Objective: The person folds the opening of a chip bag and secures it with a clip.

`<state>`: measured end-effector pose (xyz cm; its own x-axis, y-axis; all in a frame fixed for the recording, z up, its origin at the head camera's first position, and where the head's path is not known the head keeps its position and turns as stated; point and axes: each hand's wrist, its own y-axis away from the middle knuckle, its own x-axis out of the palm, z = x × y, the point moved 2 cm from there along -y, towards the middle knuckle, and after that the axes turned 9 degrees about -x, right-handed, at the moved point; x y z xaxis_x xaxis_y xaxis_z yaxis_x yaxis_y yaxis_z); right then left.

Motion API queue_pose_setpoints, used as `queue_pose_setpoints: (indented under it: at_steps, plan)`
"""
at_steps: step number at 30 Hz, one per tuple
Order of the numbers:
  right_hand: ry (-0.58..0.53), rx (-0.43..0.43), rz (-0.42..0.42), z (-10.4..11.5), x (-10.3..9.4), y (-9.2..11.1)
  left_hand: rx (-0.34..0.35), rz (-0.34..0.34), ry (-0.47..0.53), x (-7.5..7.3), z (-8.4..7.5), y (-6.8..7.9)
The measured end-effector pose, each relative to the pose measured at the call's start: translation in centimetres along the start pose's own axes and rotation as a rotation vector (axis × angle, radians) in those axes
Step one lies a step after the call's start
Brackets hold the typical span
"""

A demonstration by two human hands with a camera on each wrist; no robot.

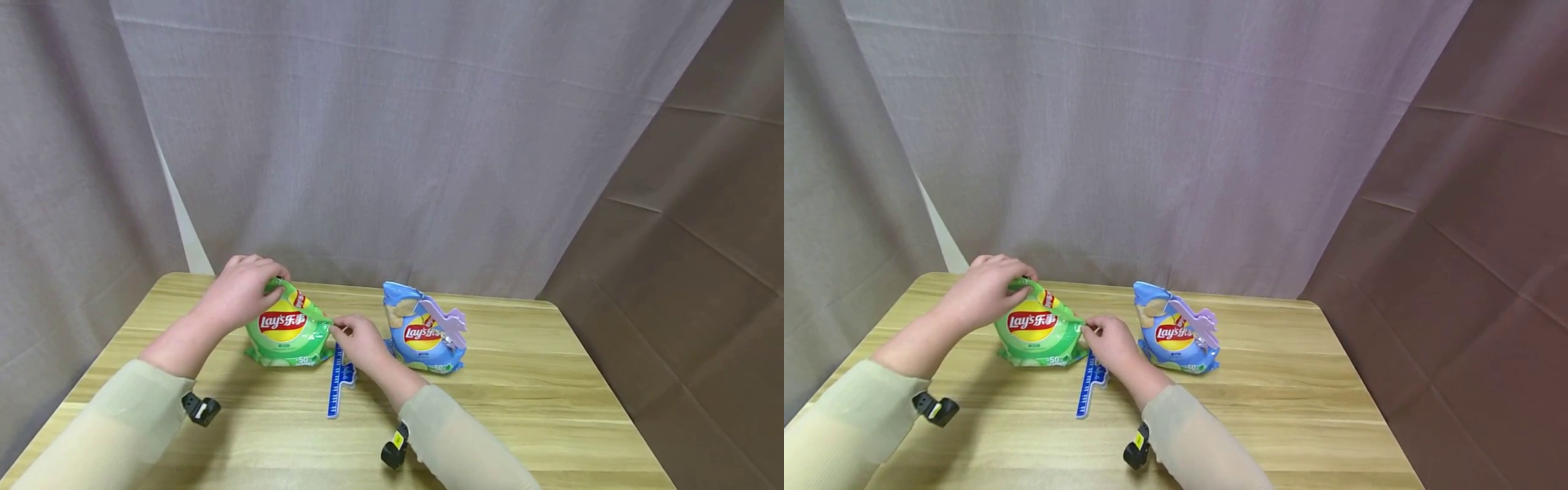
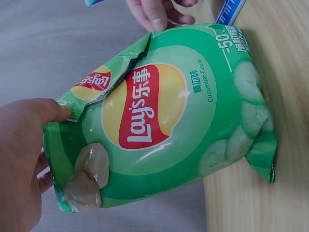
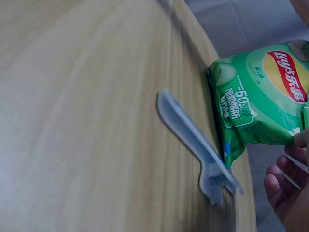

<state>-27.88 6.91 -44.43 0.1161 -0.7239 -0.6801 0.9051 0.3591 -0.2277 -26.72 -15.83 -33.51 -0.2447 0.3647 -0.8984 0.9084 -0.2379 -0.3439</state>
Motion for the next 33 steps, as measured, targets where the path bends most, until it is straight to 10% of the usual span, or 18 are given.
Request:
queue_pose_setpoints:
  at_steps: [24, 33]
  plan:
    - [0.423, 0.04, 0.208, -2.0, 0.4, 3.0, -0.015, 0.004, -0.004, 0.3, 0.8, -0.2]
    - [0.42, 0.071, 0.194, -2.3, 0.2, 3.6, -0.015, 0.0, -0.001, 0.4, 1.0, -0.2]
